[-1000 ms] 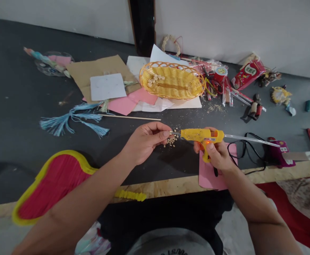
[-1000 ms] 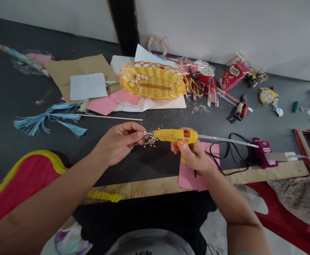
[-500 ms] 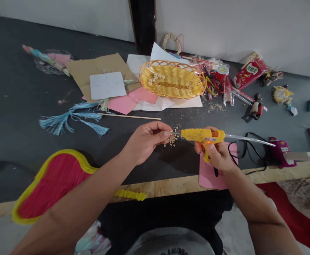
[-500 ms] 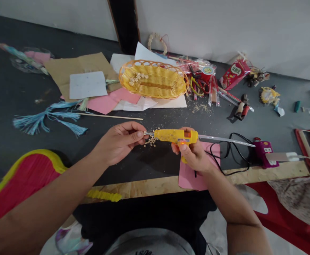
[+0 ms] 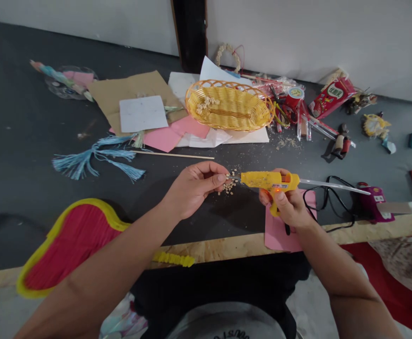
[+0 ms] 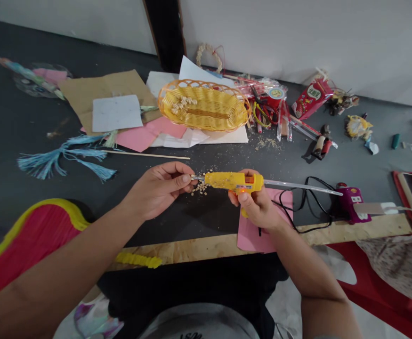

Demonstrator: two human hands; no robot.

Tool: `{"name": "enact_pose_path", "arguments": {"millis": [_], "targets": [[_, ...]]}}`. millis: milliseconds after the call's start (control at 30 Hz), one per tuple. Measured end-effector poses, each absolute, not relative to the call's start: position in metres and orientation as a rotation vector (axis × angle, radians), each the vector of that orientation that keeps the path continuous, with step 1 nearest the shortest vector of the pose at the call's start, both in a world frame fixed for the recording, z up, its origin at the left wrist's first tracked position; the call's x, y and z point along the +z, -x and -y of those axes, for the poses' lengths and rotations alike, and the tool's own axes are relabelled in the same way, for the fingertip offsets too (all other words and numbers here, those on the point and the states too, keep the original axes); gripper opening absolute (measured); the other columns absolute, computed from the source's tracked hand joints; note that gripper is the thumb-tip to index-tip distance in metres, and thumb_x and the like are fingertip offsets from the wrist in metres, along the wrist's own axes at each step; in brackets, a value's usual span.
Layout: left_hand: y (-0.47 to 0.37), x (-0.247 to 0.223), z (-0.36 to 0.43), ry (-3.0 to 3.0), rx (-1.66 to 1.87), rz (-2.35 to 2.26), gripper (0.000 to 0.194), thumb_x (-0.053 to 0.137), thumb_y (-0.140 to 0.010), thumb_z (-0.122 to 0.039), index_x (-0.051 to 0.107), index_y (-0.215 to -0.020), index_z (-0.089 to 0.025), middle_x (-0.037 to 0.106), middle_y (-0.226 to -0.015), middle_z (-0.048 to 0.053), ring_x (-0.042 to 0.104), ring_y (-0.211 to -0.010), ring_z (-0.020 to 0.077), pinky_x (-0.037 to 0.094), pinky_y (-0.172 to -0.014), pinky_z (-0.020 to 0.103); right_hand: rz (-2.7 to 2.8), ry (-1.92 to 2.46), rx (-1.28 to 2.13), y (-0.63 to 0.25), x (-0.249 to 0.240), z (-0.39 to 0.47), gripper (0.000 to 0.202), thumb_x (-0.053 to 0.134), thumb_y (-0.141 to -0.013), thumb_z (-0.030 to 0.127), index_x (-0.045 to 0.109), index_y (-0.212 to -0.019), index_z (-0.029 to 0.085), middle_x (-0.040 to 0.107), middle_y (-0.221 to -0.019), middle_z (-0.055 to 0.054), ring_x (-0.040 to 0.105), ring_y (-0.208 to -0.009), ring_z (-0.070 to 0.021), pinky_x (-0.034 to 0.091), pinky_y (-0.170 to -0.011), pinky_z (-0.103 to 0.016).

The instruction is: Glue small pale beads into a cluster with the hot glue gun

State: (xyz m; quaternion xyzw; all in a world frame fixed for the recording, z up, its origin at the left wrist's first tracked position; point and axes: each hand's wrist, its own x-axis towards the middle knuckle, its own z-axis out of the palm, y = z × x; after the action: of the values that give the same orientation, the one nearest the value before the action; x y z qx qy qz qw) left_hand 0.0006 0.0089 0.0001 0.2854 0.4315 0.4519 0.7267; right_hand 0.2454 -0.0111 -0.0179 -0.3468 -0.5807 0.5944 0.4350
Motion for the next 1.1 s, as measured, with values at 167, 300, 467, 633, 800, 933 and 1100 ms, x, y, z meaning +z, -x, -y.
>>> {"name": "enact_pose_path", "arguments": {"millis": [167, 300, 467, 633, 800, 933, 1100], "targets": [[0.000, 0.000, -0.009, -0.627, 1.001, -0.943, 0.028, 0.094, -0.059, -0.030, 0.076, -0.076, -0.016, 0.068, -0.067, 0.000, 0.059, -0.060, 0.0086, 0.047, -0.060, 0.021, 1.460, 0.877, 1.467, -0.246, -0.019, 0.011, 0.035, 0.055, -0.097, 0.051, 0.041, -0.121, 0.030, 0.051, -0.074, 0.004, 0.049, -0.061, -0.0127, 0.037, -0.056, -0.028], [0.000, 0.000, -0.009, -0.620, 1.002, -0.948, 0.028, 0.094, -0.059, -0.030, 0.076, -0.075, -0.016, 0.069, -0.067, 0.001, 0.060, -0.062, 0.0090, 0.047, -0.060, 0.020, 1.476, 0.853, 1.468, -0.247, -0.018, 0.011, 0.028, 0.053, -0.099, 0.047, 0.042, -0.117, 0.029, 0.054, -0.075, 0.003, 0.049, -0.062, -0.0121, 0.037, -0.057, -0.027], [0.000, 0.001, -0.009, -0.630, 1.003, -0.944, 0.028, 0.094, -0.059, -0.032, 0.076, -0.075, -0.017, 0.070, -0.068, 0.001, 0.059, -0.060, 0.0083, 0.047, -0.058, 0.019, 1.486, 0.858, 1.465, -0.246, -0.014, 0.010, 0.029, 0.054, -0.099, 0.047, 0.043, -0.117, 0.028, 0.056, -0.075, 0.003, 0.051, -0.062, -0.0119, 0.038, -0.055, -0.026], [-0.001, 0.003, -0.009, -0.646, 1.021, -0.970, 0.031, 0.095, -0.057, -0.034, 0.076, -0.074, -0.017, 0.067, -0.067, -0.001, 0.058, -0.060, 0.0083, 0.047, -0.058, 0.020, 1.488, 0.894, 1.454, -0.243, -0.011, 0.009, 0.034, 0.055, -0.097, 0.052, 0.044, -0.117, 0.028, 0.057, -0.074, 0.002, 0.053, -0.061, -0.0131, 0.041, -0.054, -0.027], [-0.002, 0.004, -0.009, -0.668, 1.029, -1.002, 0.032, 0.095, -0.056, -0.035, 0.076, -0.074, -0.017, 0.065, -0.068, -0.001, 0.055, -0.058, 0.0075, 0.045, -0.057, 0.020, 1.470, 0.883, 1.485, -0.243, -0.008, 0.010, 0.035, 0.059, -0.095, 0.052, 0.048, -0.117, 0.028, 0.059, -0.073, 0.002, 0.055, -0.060, -0.0128, 0.041, -0.051, -0.026], [0.000, 0.003, -0.011, -0.666, 1.056, -1.027, 0.031, 0.094, -0.056, -0.033, 0.075, -0.074, -0.017, 0.066, -0.069, -0.001, 0.053, -0.058, 0.0077, 0.044, -0.055, 0.021, 1.384, 0.979, 1.527, -0.247, -0.011, 0.012, 0.035, 0.054, -0.095, 0.058, 0.054, -0.115, 0.028, 0.068, -0.083, -0.004, 0.061, -0.066, -0.0172, 0.043, -0.045, -0.027], [0.003, 0.000, -0.014, -0.640, 1.125, -1.036, 0.031, 0.094, -0.056, -0.032, 0.075, -0.076, -0.019, 0.066, -0.071, -0.001, 0.052, -0.057, 0.0070, 0.044, -0.054, 0.021, 1.141, 1.239, 1.343, -0.255, -0.014, 0.001, 0.041, 0.054, -0.092, 0.064, 0.060, -0.098, 0.024, 0.067, -0.073, -0.002, 0.062, -0.057, -0.0165, 0.049, -0.047, -0.029]]}}
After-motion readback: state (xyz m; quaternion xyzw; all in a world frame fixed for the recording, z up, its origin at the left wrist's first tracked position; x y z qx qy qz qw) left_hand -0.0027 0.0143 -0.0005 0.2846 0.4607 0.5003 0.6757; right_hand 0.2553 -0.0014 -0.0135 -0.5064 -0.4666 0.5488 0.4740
